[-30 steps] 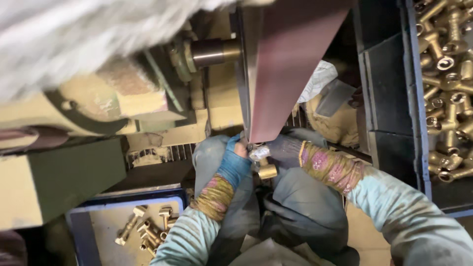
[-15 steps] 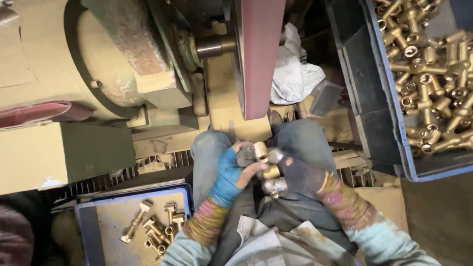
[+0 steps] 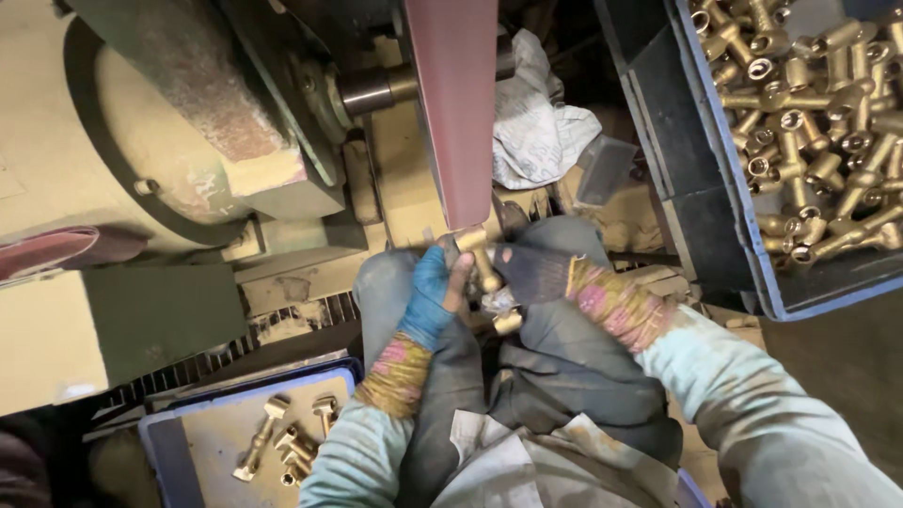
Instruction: The person sits on the floor and repeatedly picks up brass-colored metal parts from a blue bin. They press each part against a moving belt grinder to smooth its surface, then place the finished part into a separate bin.
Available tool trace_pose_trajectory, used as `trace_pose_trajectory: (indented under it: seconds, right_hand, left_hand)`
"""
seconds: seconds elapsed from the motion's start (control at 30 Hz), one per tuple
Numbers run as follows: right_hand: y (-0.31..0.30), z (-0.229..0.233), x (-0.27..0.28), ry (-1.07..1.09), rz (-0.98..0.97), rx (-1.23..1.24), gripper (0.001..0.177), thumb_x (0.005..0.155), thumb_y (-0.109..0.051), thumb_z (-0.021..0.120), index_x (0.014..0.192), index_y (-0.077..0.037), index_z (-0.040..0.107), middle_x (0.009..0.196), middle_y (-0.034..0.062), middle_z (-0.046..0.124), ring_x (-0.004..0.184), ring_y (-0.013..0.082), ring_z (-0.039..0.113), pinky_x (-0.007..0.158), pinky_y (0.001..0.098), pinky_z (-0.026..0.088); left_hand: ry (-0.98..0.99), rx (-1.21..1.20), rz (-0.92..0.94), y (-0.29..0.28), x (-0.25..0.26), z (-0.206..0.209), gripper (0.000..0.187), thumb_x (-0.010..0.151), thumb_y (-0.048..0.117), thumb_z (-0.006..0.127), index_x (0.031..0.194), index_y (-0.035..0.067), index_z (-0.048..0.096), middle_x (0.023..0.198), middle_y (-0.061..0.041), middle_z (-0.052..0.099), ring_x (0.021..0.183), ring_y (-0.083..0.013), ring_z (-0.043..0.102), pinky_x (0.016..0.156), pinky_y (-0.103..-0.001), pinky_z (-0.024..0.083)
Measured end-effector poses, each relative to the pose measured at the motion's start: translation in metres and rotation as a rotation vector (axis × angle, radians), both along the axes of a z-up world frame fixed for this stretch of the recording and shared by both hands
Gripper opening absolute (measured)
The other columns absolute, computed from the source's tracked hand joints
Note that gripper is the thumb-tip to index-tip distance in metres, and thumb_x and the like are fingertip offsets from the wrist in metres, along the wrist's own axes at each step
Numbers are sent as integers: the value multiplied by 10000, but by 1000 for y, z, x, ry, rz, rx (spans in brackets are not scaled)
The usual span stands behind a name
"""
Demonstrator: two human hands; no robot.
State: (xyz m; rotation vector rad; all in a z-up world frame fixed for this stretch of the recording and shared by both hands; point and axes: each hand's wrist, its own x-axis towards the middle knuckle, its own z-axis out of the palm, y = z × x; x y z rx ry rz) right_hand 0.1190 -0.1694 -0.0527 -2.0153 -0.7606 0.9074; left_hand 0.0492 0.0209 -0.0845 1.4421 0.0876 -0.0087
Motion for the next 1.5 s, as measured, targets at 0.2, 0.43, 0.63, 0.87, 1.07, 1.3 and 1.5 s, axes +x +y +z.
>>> trace_pose_trajectory:
  seconds: [0.2, 0.43, 0.63, 0.87, 1.07, 1.3, 1.5]
  right_hand:
    - [12, -18, 2, 353, 40, 171, 399, 911, -263, 749, 1211, -60, 583, 1034, 64, 668, 958, 183, 640, 862, 356, 549]
    - [10, -15, 20, 533, 48, 232, 356, 933, -245, 711, 1182, -17, 600, 993, 68, 682, 927, 181, 656, 845, 353, 560]
    - [10, -16, 40, 713, 61, 340, 329, 953, -229, 680, 1158, 19, 615, 959, 71, 693, 901, 179, 670, 830, 350, 570]
    - [27, -34, 57, 964, -88, 372, 355, 948, -233, 694, 1193, 4, 597, 977, 72, 678, 893, 171, 659, 799, 352, 563]
    - [26, -35, 45, 938, -126, 375, 330, 946, -239, 702, 1164, -4, 621, 964, 79, 684, 869, 174, 648, 780, 344, 564]
    - [-9, -31, -3, 433, 78, 314, 303, 942, -245, 711, 1129, -14, 649, 948, 87, 691, 842, 178, 636, 758, 335, 565]
    - [-44, -87, -35, -71, -243, 165, 202, 979, -183, 645, 1103, -27, 674, 947, 103, 687, 839, 195, 635, 753, 336, 563]
  left_hand:
    - [42, 16, 46, -2, 1, -39, 363, 1025, 209, 616, 1285, -44, 613, 1195, -89, 710, 1093, -152, 653, 987, -294, 508]
    - [359, -230, 122, -9, 3, -49, 311, 1040, 219, 610, 1159, -54, 698, 1017, -75, 735, 871, -132, 649, 793, -300, 543]
    - [420, -490, 167, -13, 8, -83, 274, 1020, 203, 611, 1158, -22, 687, 1034, -49, 717, 881, -126, 649, 803, -299, 541]
    - [440, -671, 265, -22, 25, -106, 236, 995, 156, 629, 1116, -39, 683, 1033, -89, 729, 907, -189, 698, 824, -348, 578]
    - [156, -47, 92, -13, 17, -79, 254, 922, 118, 679, 1124, -36, 682, 1040, -116, 724, 922, -227, 718, 830, -345, 584]
    - [110, -91, 35, -1, -8, -1, 362, 1022, 185, 609, 1322, -18, 601, 1229, -68, 698, 1128, -167, 652, 1005, -313, 512]
    - [-129, 15, -109, 8, -20, 38, 367, 1033, 164, 626, 1341, -24, 564, 1245, -72, 653, 1169, -153, 600, 1041, -305, 474]
